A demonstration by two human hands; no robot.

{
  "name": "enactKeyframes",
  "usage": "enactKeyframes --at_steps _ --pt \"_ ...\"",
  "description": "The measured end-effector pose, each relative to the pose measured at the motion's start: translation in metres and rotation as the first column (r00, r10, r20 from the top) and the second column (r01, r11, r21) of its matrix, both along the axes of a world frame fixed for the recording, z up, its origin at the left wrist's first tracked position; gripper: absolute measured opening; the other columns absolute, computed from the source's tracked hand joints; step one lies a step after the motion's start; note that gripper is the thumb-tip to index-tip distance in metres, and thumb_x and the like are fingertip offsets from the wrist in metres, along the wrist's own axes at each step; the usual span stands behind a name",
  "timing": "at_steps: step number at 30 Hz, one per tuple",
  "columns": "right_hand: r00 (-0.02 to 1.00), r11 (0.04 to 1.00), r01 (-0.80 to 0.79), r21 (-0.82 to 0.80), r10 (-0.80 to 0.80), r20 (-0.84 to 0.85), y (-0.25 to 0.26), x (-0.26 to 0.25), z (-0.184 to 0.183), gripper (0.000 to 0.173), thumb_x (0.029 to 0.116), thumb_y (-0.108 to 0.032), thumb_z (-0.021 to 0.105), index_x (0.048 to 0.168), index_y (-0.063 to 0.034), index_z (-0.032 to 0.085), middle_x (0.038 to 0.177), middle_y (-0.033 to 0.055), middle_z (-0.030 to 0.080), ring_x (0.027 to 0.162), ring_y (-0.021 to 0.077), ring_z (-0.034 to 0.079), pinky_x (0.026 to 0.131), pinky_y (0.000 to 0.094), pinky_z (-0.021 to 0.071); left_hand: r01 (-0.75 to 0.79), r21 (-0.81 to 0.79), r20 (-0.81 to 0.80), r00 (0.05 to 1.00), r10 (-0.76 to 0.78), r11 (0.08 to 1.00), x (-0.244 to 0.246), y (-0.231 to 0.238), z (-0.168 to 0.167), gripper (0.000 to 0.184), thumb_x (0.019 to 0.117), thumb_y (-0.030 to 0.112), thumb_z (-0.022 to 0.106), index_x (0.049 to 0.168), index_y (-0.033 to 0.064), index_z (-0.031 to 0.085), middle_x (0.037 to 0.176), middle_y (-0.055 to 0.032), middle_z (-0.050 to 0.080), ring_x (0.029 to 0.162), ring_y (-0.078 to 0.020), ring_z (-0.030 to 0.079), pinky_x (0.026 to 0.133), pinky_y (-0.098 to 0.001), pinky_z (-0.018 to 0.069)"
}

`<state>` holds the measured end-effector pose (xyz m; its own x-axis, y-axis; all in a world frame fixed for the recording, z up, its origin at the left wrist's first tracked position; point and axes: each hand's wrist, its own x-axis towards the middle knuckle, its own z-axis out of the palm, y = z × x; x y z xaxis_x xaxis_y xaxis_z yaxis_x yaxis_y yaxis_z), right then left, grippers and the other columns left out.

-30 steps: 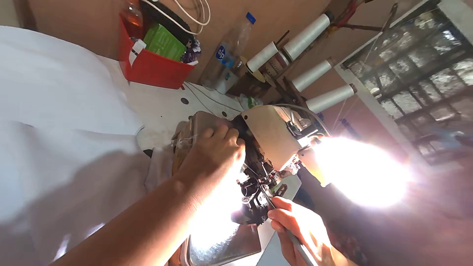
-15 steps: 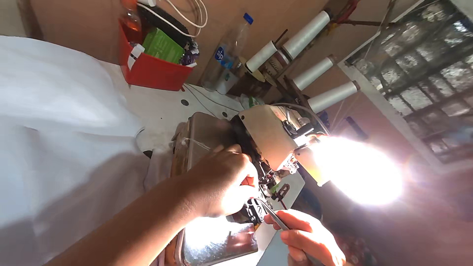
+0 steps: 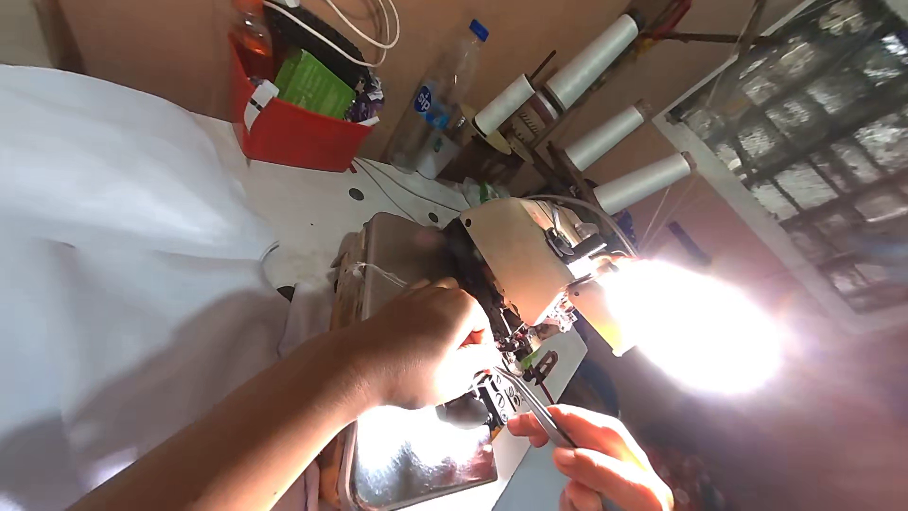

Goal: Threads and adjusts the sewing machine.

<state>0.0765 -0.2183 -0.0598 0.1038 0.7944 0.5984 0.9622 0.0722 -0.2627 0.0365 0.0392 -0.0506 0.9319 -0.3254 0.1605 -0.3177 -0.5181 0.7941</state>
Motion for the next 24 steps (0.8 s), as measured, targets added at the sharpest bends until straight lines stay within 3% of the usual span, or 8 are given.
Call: enactKeyframes --at_steps 3,24 --pt "0.999 1.0 0.008 0.003 -0.008 0.032 0.0006 0.0007 -0.0015 0.016 0.1106 -0.022 0.042 0.114 -0.0099 0.053 0.108 0.0072 0.063 0.097 0.0074 0.07 0.083 0.0193 0.0579 -0.002 -0.013 -0.008 1.0 0.002 1.0 0.0001 0.0009 0.0016 0.027 0.1011 0.025 0.061 0.085 0.0056 0.07 0.08 -0.0045 0.06 0.082 -0.0164 0.056 0.078 -0.0373 0.0425" --pt "0.998 0.999 0.032 0.028 -0.033 0.044 0.001 0.0013 -0.0033 0.019 0.111 -0.024 0.042 0.113 -0.0099 0.054 0.112 0.0058 0.063 0.1 0.0077 0.07 0.085 0.0205 0.0585 -0.03 -0.058 -0.109 0.994 0.024 0.998 -0.0018 0.0015 0.008 0.026 0.1022 0.025 0.06 0.087 0.0054 0.068 0.081 -0.0029 0.058 0.08 -0.0123 0.054 0.074 -0.0314 0.0415"
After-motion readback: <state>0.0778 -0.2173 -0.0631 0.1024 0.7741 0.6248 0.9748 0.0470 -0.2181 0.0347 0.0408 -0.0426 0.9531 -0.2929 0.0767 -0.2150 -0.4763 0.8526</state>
